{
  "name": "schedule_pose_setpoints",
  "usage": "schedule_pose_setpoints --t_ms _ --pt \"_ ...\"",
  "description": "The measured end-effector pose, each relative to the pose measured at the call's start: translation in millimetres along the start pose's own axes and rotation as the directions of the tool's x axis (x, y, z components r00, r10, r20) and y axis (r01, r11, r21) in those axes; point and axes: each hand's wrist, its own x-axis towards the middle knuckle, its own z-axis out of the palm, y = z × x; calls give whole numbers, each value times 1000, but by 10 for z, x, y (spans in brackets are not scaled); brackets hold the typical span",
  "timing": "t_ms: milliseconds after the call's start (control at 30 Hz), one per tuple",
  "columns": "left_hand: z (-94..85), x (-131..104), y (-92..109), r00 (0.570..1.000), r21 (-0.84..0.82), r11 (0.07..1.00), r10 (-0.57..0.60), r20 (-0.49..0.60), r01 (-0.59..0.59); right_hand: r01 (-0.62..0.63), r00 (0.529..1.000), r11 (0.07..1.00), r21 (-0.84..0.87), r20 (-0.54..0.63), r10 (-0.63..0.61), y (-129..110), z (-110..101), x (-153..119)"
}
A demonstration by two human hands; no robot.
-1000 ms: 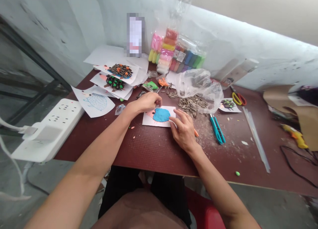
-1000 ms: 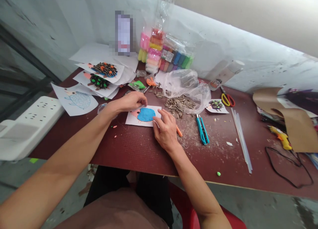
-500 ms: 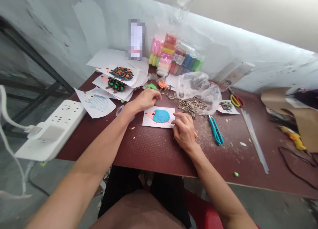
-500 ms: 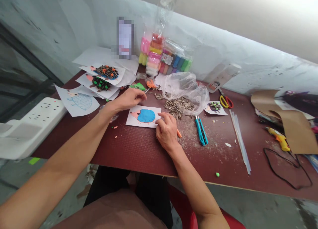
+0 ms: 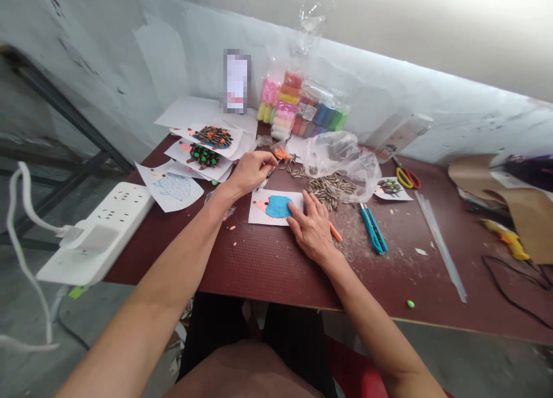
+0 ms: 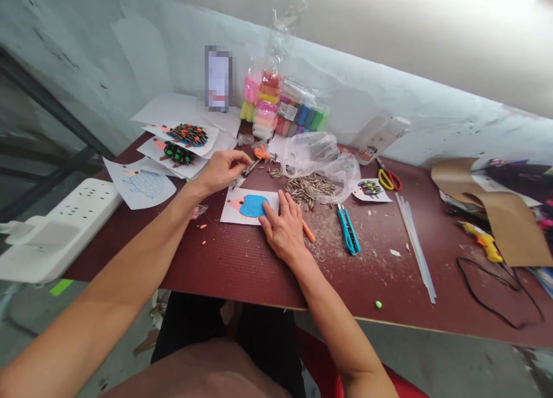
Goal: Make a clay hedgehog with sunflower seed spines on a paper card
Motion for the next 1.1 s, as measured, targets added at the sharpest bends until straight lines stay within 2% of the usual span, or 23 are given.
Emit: schedule_pose_setpoints --t_ms 167,400,767,867,1100 --pt "-20 0 12 1000 40 999 -10 16 9 33 999 999 8 -37 -32 -37 13 19" --pt "-16 2 50 999 66 998 -14 39 11 79 996 997 16 35 -79 -160 61 110" --pt "-19 17 22 999 84 996 -28 38 25 146 988 989 29 37 -147 -204 40 107" --pt "-26 17 21 1000 62 998 -23 5 23 149 988 988 33 34 -150 -206 35 105" --pt "-26 21 50 989 -64 997 -40 -145 31 130 991 987 97 -37 -127 -145 -14 90"
